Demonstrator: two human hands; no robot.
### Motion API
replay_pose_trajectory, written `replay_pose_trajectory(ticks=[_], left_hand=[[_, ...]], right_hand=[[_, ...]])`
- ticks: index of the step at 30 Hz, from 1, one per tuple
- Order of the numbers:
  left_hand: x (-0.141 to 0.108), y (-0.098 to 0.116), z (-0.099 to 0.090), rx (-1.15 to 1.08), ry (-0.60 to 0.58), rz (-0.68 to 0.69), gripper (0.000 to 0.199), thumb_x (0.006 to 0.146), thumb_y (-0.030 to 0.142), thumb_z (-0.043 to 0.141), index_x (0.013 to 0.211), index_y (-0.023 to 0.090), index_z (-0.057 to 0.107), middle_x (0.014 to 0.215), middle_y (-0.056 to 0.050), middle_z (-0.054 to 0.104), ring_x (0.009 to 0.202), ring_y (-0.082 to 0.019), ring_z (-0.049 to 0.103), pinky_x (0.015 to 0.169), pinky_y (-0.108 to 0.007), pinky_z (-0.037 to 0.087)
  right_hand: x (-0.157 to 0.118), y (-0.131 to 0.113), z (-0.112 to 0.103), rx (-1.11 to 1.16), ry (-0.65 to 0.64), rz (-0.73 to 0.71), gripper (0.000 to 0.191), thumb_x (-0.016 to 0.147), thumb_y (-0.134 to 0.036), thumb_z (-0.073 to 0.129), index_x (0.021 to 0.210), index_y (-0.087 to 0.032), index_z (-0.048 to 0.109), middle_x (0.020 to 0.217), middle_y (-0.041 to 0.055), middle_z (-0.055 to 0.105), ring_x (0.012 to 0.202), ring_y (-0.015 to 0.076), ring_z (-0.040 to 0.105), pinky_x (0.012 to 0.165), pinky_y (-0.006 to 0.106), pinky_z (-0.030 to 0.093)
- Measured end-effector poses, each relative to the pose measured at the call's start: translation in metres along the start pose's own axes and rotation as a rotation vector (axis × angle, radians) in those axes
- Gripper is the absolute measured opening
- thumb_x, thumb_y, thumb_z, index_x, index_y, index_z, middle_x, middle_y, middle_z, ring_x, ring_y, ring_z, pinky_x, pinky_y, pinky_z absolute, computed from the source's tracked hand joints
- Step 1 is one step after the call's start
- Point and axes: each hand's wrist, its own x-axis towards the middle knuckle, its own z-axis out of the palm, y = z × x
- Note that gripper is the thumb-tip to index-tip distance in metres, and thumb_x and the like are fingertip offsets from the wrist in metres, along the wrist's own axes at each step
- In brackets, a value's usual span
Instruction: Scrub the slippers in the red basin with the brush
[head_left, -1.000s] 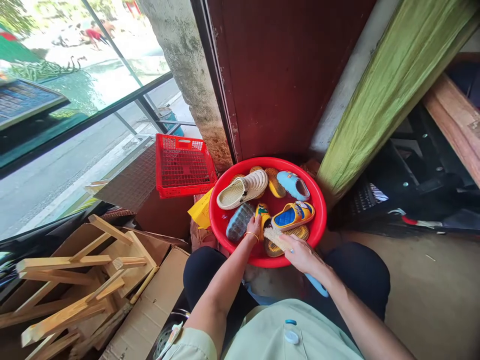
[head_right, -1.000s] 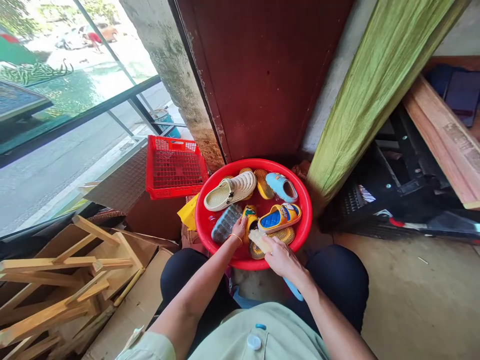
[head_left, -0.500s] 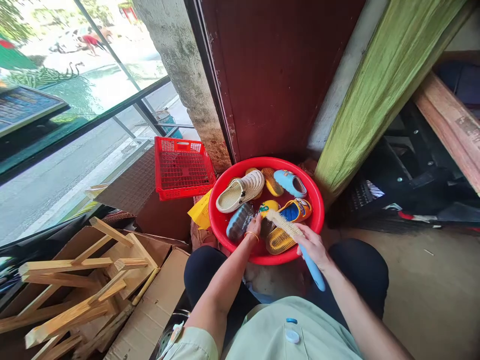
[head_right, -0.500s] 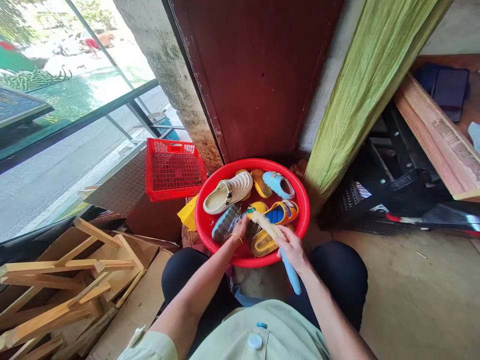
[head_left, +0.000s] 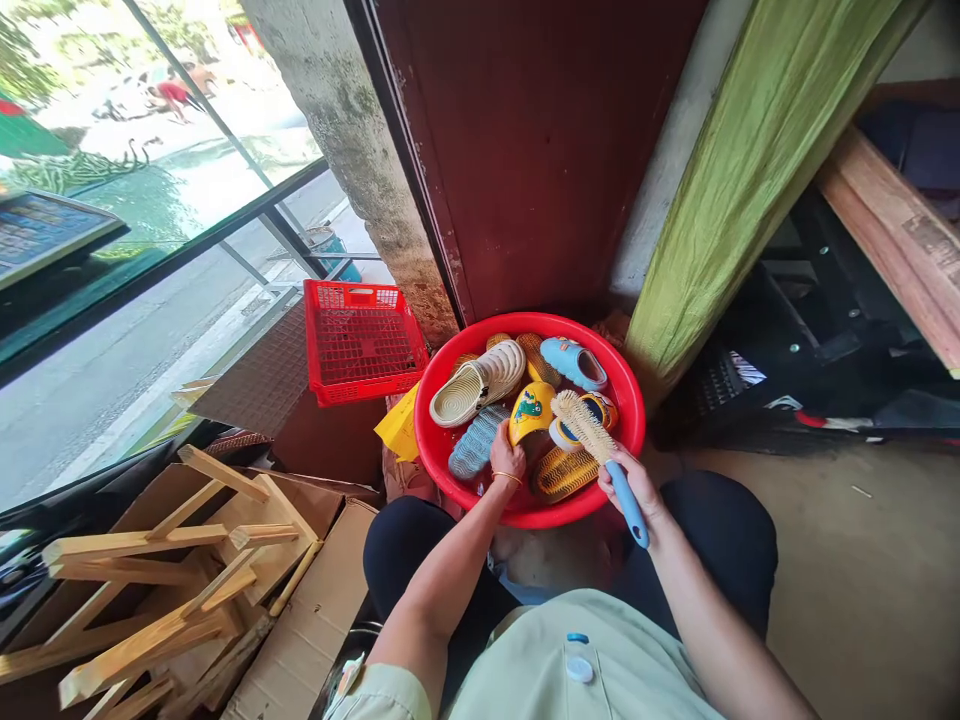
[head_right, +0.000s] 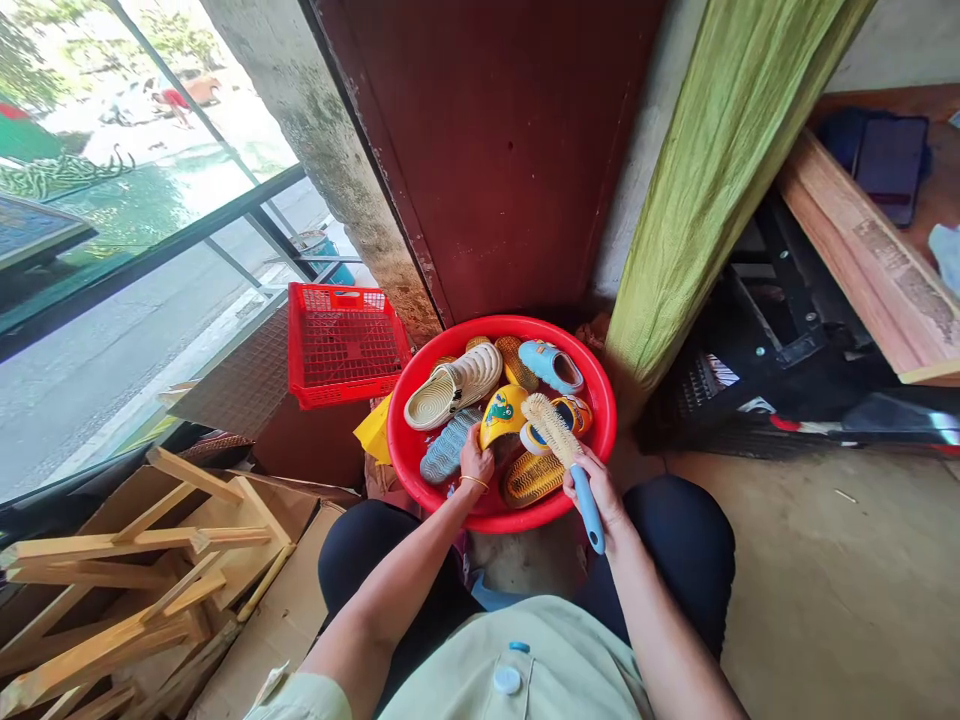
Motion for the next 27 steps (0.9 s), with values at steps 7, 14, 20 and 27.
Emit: replay_pose_trajectory(ticks=[7, 14, 20, 27], left_hand=[[-0.005, 0.002, -0.001, 0.032, -0.021, 0.174, 0.064, 0.071, 0.009, 0.052, 0.133, 0.023, 0.054, 0.134, -0.009, 0.063, 0.125, -0.027, 0.057, 0.115, -0.042, 0.040], [-0.002, 0.018, -0.005, -0.083, 0.064, 0.225, 0.061, 0.074, 0.017, 0.055, 0.135, 0.023, 0.051, 0.138, -0.011, 0.060, 0.129, -0.027, 0.056, 0.116, -0.039, 0.039], [0.000, 0.038, -0.018, 0.023, 0.012, 0.422, 0.052, 0.078, 0.017, 0.057, 0.130, 0.023, 0.058, 0.151, -0.013, 0.053, 0.145, -0.030, 0.043, 0.123, -0.043, 0.029], [-0.002, 0.034, -0.020, 0.154, -0.167, 0.537, 0.050, 0.079, 0.015, 0.062, 0.128, 0.023, 0.060, 0.155, -0.016, 0.048, 0.145, -0.032, 0.043, 0.123, -0.049, 0.029]], right_hand=[[0.000, 0.006, -0.005, 0.003, -0.015, 0.013, 0.047, 0.080, -0.039, 0.065, 0.123, -0.023, 0.056, 0.061, -0.0058, 0.058, 0.043, 0.0108, 0.048, 0.037, 0.020, 0.034], [-0.001, 0.005, 0.002, 0.086, 0.058, -0.025, 0.040, 0.078, -0.035, 0.069, 0.115, -0.024, 0.059, 0.065, -0.0051, 0.059, 0.047, 0.0105, 0.052, 0.040, 0.020, 0.039], [-0.002, 0.006, 0.002, 0.020, 0.002, 0.002, 0.056, 0.077, -0.037, 0.071, 0.130, -0.025, 0.058, 0.064, -0.0062, 0.060, 0.048, 0.0114, 0.054, 0.041, 0.021, 0.039], [-0.002, 0.009, -0.002, -0.012, -0.055, 0.006, 0.074, 0.075, -0.040, 0.072, 0.144, -0.026, 0.048, 0.059, -0.0092, 0.059, 0.042, 0.0103, 0.047, 0.041, 0.021, 0.035]])
